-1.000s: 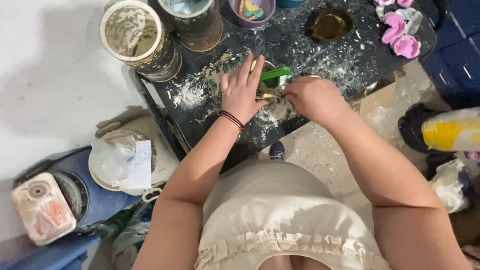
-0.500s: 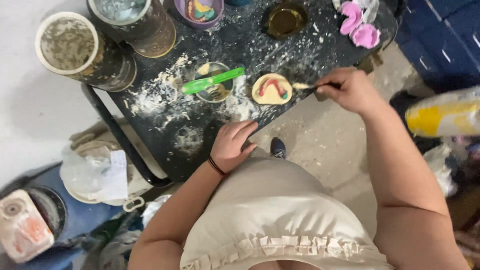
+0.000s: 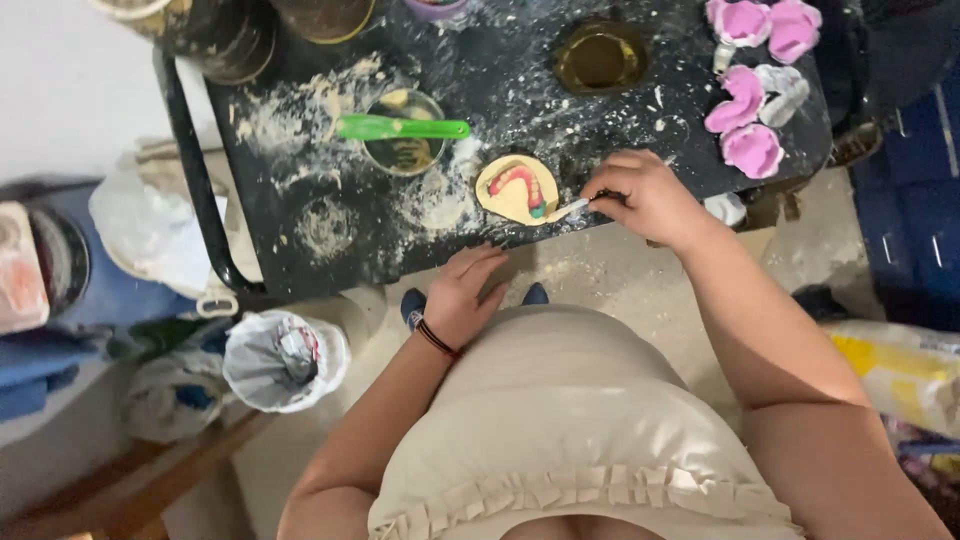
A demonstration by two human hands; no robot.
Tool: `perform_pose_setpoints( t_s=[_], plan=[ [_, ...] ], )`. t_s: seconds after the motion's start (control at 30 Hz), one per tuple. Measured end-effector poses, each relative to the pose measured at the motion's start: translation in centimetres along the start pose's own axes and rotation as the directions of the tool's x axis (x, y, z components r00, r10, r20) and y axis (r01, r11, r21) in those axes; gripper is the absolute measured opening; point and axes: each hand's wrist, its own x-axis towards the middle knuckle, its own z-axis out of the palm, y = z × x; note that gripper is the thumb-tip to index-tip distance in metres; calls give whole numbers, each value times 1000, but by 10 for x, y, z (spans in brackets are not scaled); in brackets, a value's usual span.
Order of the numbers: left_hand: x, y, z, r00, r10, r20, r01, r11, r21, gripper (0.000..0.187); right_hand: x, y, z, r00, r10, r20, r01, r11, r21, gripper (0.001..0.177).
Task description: Refining the surface and edges of a plaster dental model using a small hand tool.
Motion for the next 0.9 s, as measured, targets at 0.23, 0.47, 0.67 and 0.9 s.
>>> perform_pose_setpoints(
  t_s=[0.23, 0.47, 0.67, 0.9],
  plan=[
    [-7, 11, 20, 990, -24, -138, 36, 996, 81, 31, 22, 16, 7, 989, -127, 74, 129, 991, -23, 14],
    [-14, 4, 27, 984, 13, -177, 3, 996, 85, 33, 35, 22, 9, 976, -187, 115, 191, 981, -24, 13],
    [-17, -2, 32, 983, 19, -185, -5, 997, 77, 33, 39, 26, 10, 975, -186, 119, 187, 982, 8, 14],
    [-19, -7, 37, 981, 20, -194, -6, 997, 72, 30, 43, 23, 3, 976, -212, 49, 208, 974, 88, 14]
  ],
)
